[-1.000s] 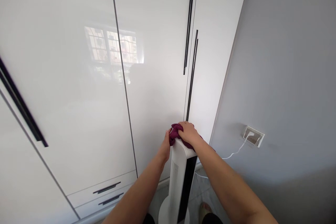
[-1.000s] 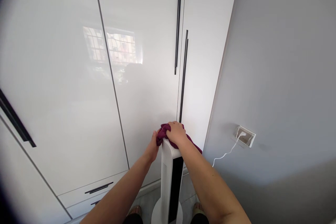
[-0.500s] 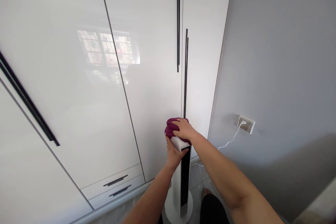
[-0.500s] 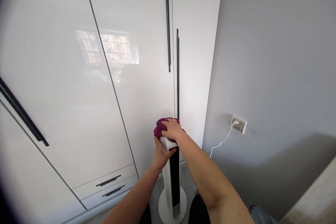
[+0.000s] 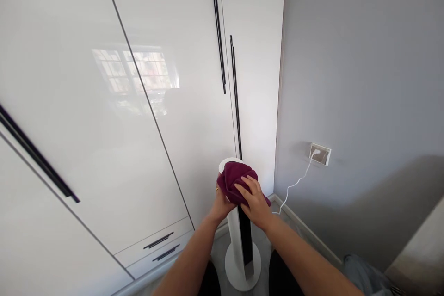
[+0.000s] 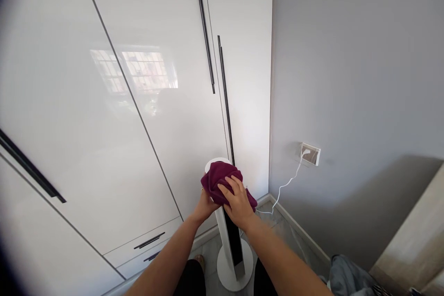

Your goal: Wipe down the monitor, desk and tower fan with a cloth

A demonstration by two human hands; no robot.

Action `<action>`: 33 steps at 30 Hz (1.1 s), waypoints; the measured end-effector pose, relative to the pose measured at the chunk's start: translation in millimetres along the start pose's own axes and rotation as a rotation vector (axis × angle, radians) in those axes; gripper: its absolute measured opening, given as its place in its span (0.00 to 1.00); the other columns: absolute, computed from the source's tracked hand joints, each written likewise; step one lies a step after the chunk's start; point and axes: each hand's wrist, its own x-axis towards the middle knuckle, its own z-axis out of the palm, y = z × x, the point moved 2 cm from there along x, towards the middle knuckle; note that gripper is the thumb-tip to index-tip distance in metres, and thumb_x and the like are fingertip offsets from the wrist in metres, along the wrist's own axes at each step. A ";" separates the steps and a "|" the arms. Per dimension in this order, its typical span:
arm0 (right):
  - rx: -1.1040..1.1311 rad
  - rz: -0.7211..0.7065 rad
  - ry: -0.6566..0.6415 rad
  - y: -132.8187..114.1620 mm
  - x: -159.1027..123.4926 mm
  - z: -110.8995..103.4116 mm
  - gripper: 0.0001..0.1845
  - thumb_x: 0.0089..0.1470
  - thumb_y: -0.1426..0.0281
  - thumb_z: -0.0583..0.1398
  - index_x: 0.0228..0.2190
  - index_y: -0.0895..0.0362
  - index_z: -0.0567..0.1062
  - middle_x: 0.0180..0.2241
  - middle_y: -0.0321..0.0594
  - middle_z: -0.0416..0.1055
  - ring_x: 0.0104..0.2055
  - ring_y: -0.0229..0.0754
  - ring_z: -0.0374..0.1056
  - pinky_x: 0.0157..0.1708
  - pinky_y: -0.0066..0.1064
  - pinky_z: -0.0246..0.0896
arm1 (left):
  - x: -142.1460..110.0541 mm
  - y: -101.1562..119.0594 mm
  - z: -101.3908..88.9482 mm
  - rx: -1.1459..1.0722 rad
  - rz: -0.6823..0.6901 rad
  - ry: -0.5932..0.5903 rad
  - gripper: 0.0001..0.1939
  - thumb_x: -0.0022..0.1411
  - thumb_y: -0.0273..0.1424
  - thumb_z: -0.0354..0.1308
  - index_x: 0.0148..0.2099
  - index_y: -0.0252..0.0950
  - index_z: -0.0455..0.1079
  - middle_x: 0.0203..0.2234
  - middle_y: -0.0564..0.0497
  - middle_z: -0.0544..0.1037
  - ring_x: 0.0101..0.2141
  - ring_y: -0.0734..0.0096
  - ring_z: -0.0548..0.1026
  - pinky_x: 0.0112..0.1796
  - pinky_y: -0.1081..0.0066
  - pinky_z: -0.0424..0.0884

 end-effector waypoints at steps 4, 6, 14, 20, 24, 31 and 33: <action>0.012 -0.009 0.123 5.3 -37.6 23.4 0.42 0.55 0.81 0.58 0.68 0.45 0.68 0.71 0.47 0.60 0.76 0.61 0.52 0.71 0.68 0.58 | -0.2 4.3 -43.2 0.060 0.022 -0.141 0.58 0.55 0.39 0.69 0.80 0.46 0.43 0.78 0.39 0.53 0.76 0.46 0.54 0.74 0.41 0.50; 0.053 0.009 0.091 8.9 -58.6 39.2 0.44 0.51 0.81 0.58 0.67 0.46 0.69 0.70 0.48 0.61 0.75 0.62 0.54 0.70 0.68 0.59 | 10.9 15.1 -62.8 0.097 -0.030 -0.115 0.48 0.60 0.40 0.63 0.78 0.46 0.51 0.76 0.39 0.58 0.74 0.47 0.60 0.72 0.41 0.55; 0.408 0.509 -0.036 28.9 -154.9 83.6 0.32 0.39 0.74 0.60 0.48 0.49 0.83 0.50 0.48 0.81 0.54 0.61 0.78 0.58 0.63 0.74 | 90.4 77.0 -47.1 0.629 0.011 -0.111 0.31 0.72 0.48 0.51 0.69 0.37 0.69 0.71 0.34 0.66 0.74 0.43 0.56 0.72 0.44 0.52; 0.745 0.915 0.285 47.5 -132.6 28.0 0.25 0.43 0.64 0.62 0.45 0.52 0.81 0.42 0.42 0.85 0.45 0.54 0.80 0.52 0.53 0.78 | 121.2 88.0 -1.6 0.824 -0.031 -0.336 0.27 0.75 0.49 0.46 0.63 0.41 0.76 0.64 0.38 0.77 0.68 0.41 0.68 0.68 0.42 0.59; 0.837 0.958 0.533 47.9 -73.6 -21.8 0.29 0.51 0.60 0.65 0.55 0.53 0.77 0.53 0.45 0.82 0.53 0.53 0.78 0.61 0.52 0.72 | 119.3 94.7 11.8 0.968 -0.045 -0.356 0.30 0.76 0.50 0.47 0.68 0.39 0.71 0.68 0.35 0.72 0.69 0.34 0.65 0.66 0.36 0.59; 0.884 0.440 0.218 31.2 24.5 -27.6 0.35 0.60 0.59 0.67 0.67 0.46 0.70 0.73 0.42 0.62 0.76 0.53 0.56 0.78 0.51 0.45 | 118.6 97.3 12.7 1.135 -0.061 -0.363 0.26 0.71 0.39 0.57 0.69 0.45 0.71 0.66 0.42 0.75 0.66 0.45 0.70 0.66 0.50 0.65; 0.798 0.339 0.146 33.6 24.1 -7.1 0.38 0.58 0.62 0.68 0.68 0.48 0.69 0.74 0.44 0.60 0.77 0.54 0.53 0.78 0.53 0.44 | 121.6 94.7 11.0 1.155 -0.072 -0.363 0.25 0.72 0.38 0.54 0.68 0.47 0.71 0.67 0.44 0.74 0.67 0.46 0.69 0.66 0.50 0.65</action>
